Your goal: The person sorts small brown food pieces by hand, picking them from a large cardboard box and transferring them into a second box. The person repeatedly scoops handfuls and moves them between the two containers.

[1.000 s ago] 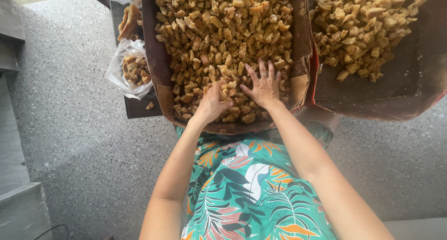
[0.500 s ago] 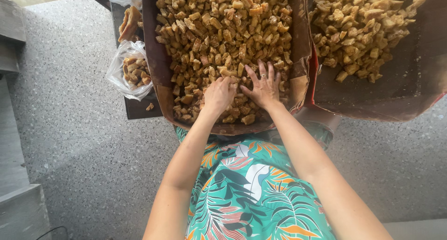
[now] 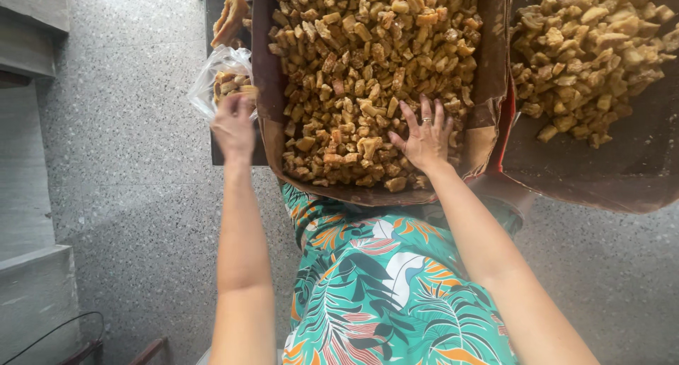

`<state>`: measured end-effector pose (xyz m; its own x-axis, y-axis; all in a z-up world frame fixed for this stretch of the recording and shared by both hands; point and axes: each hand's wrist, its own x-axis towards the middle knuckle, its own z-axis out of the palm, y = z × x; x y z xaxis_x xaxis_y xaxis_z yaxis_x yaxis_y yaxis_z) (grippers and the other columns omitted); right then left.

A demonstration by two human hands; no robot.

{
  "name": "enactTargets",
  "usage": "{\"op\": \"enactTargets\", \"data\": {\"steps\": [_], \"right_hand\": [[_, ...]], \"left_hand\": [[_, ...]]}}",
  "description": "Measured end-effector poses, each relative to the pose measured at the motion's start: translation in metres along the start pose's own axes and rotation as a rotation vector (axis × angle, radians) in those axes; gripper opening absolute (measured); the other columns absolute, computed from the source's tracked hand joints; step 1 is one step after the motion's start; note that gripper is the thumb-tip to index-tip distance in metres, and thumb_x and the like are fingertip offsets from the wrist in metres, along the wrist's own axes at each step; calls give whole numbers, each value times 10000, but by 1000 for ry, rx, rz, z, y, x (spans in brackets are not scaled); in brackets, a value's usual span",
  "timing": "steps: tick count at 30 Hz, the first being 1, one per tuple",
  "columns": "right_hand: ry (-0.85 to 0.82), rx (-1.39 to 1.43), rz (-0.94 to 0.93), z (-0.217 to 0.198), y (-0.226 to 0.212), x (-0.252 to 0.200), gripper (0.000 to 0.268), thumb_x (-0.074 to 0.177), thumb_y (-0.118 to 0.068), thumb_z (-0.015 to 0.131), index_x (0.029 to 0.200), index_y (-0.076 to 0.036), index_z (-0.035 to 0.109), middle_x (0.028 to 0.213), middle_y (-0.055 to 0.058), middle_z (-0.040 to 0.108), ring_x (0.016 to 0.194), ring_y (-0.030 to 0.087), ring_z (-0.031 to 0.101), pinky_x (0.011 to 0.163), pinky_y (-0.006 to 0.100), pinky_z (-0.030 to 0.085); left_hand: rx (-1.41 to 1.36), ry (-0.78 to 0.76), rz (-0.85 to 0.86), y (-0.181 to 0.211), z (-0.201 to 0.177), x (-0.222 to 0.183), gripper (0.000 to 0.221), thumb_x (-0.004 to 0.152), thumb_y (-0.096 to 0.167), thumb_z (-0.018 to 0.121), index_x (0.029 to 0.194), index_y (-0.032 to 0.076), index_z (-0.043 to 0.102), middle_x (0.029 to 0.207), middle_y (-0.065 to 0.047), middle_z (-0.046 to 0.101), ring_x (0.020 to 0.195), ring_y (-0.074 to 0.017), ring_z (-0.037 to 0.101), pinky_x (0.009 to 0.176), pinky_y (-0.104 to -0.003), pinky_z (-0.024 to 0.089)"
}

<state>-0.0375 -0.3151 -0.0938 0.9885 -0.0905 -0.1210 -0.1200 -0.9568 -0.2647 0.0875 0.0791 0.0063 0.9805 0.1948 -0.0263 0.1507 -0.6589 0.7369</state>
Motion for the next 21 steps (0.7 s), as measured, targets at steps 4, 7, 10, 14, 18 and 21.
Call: {"op": "enactTargets", "data": {"steps": [4,7,10,14,18,21], "right_hand": [[-1,1,1,1,0,1,812,927,-716,568,1619,-395,289,1696,133,183,1546,437,115,1165,767,160],[-8,-4,4,2,0,-1,812,929,-726,557,1620,-397,287,1698,130,181,1551,435,115,1175,764,156],[-6,-10,14,4,2,0,806,935,-737,547,1620,-399,291,1700,124,180,1555,433,120,1182,762,155],[-1,-6,-3,7,3,1,808,938,-758,535,1615,-389,294,1686,133,174,1536,437,121,1167,764,140],[6,12,7,10,7,-1,806,933,-753,539,1622,-406,309,1705,124,194,1561,423,121,1195,750,135],[21,53,-1,11,9,0,754,945,-716,579,1588,-380,373,1688,134,225,1542,424,126,1182,746,128]], "left_hand": [[-45,55,-155,-49,-14,47,295,978,257,686,1173,39,723,1017,-120,776,833,-252,763,744,-385,626],[110,76,-41,-58,-17,53,321,1039,203,665,1294,10,639,1080,-172,764,925,-243,751,834,-376,586],[37,104,59,-36,-10,32,283,1048,100,606,1317,20,643,1138,-165,740,1007,-232,735,858,-341,649],[-57,-351,72,21,20,-26,291,1025,102,603,1304,101,685,1231,-107,728,1078,-224,697,992,-324,577],[171,-721,123,62,46,-77,569,962,178,695,1510,180,543,1415,-134,611,1155,-255,668,1037,-395,559],[458,-768,281,72,71,-103,1215,665,337,1005,1607,171,256,1636,-258,271,1378,-595,323,1035,-666,402]]}}
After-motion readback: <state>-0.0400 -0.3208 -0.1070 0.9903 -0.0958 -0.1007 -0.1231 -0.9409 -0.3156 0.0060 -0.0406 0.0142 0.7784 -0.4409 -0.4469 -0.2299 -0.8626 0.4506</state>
